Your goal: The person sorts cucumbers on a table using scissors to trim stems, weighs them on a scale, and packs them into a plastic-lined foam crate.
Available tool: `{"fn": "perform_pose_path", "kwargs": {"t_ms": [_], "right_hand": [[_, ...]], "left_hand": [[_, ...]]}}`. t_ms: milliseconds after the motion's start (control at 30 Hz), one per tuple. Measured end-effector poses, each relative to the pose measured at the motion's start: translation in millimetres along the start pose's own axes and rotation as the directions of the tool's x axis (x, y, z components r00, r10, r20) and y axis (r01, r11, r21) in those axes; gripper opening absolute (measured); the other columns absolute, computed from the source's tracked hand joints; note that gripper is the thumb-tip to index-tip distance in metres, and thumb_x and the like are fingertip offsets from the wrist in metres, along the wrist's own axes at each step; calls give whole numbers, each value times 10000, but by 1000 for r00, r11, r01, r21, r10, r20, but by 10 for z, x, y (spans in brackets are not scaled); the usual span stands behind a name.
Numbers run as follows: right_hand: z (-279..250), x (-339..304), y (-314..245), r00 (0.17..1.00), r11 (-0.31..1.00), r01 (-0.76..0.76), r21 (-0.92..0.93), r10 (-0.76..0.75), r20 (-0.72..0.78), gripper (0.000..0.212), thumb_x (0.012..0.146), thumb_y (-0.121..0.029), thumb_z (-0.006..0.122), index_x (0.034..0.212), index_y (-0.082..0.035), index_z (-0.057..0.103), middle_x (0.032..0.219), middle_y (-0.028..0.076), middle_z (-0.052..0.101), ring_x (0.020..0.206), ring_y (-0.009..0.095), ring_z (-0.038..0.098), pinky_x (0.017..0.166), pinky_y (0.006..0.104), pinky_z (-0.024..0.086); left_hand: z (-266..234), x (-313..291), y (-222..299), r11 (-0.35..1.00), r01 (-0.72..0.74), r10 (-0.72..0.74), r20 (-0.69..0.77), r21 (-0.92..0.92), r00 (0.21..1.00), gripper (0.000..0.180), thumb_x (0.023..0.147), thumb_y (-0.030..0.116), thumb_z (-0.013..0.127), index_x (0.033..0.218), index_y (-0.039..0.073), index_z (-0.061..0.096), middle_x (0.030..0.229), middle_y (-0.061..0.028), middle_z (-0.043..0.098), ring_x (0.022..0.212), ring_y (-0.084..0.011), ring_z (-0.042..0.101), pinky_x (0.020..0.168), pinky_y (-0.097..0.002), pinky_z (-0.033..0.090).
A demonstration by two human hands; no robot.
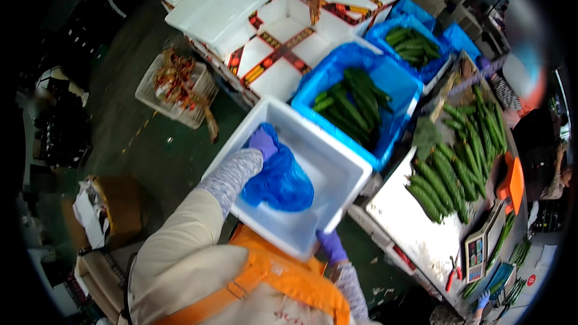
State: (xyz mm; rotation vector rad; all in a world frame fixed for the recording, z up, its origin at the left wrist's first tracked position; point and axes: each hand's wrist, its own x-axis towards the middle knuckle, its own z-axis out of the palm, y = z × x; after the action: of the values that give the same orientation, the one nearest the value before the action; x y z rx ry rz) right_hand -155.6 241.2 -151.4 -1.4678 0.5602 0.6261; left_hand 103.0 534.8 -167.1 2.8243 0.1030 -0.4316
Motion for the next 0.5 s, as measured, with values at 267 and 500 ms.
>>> {"fn": "perform_pose_path", "kwargs": {"t_ms": [267,500], "right_hand": [[195,-88,266,894,990,-22,136,80,-440,417,761,-117,613,1140,51,572,972,104,625,893,243,593,824,347,468],[7,243,291,912,983,43,-181,-112,-394,453,747,-90,608,1169,61,550,1019,128,622,906,244,597,818,340,470]], "left_hand": [[288,311,133,958,-90,201,416,-271,887,477,814,490,592,1139,146,652,1183,-146,630,1085,-328,606,940,-410,468],[56,-1055,148,840,-387,504,279,-381,818,211,752,281,603,891,130,652,881,-157,665,846,-352,647,745,-463,494]]}}
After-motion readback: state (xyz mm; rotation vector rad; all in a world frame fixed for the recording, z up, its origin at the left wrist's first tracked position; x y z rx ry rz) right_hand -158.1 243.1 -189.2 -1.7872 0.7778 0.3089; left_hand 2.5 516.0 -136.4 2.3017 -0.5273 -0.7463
